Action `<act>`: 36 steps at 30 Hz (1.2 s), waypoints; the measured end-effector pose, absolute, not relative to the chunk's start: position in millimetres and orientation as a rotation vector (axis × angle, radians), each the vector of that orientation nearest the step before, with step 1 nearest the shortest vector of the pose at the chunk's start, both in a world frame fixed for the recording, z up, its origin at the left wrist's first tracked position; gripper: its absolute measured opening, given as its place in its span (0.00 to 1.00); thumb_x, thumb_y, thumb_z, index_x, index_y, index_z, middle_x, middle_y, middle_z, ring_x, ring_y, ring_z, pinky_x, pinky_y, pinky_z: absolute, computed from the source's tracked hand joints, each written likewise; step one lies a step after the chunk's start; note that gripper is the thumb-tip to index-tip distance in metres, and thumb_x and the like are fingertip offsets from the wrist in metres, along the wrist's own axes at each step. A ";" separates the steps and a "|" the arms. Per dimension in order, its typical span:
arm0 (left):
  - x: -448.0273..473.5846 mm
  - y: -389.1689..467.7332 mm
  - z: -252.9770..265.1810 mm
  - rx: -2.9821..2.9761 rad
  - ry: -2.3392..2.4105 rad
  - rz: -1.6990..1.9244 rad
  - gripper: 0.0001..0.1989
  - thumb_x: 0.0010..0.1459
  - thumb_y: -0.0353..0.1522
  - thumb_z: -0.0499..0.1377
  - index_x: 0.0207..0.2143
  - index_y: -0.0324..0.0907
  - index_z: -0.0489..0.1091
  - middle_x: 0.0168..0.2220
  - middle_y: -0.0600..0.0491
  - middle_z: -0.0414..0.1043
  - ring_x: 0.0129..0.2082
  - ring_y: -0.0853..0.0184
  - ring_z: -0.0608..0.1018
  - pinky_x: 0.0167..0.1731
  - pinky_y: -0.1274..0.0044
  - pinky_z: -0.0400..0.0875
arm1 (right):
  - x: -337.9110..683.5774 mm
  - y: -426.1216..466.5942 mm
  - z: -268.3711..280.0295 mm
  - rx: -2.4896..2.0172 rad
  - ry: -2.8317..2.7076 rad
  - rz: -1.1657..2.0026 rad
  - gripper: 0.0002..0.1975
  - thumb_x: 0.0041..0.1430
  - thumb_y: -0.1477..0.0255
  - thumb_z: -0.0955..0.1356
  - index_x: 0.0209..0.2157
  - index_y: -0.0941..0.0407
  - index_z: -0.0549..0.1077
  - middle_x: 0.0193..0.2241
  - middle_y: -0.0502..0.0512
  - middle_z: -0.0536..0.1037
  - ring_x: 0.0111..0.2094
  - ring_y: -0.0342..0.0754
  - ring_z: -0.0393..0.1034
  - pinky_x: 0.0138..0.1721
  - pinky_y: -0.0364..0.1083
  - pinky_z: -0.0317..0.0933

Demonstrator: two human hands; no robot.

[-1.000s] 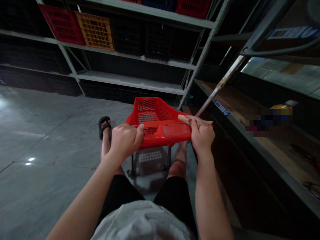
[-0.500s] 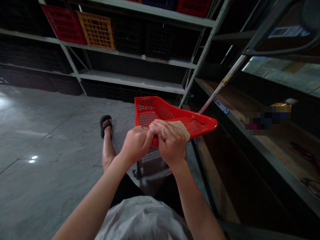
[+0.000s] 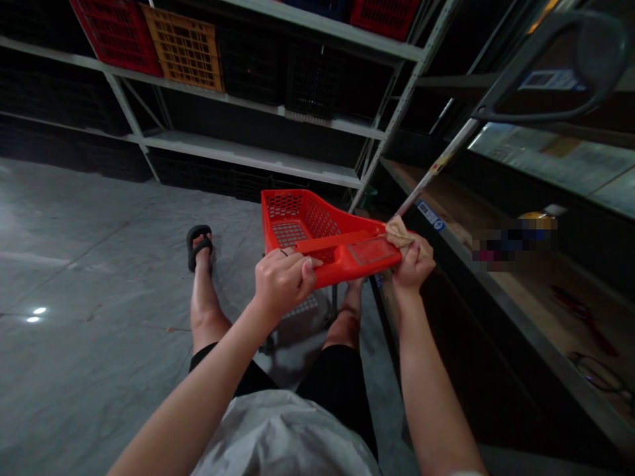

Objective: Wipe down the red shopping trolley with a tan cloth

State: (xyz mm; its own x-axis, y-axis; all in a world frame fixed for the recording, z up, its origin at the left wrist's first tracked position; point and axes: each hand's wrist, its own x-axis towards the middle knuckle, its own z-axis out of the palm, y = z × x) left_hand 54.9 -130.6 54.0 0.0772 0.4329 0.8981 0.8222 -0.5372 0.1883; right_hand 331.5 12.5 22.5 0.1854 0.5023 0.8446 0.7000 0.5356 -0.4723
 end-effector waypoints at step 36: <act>106.6 -56.8 25.0 -2.018 -1.872 -1.169 0.23 0.73 0.33 0.41 0.35 0.39 0.74 0.37 0.46 0.77 0.37 0.61 0.77 0.40 0.69 0.63 | 260.9 -58.1 45.1 -1.008 -1.715 -0.028 0.23 0.72 0.64 0.55 0.48 0.55 0.78 0.49 0.61 0.81 0.53 0.52 0.73 0.60 0.55 0.62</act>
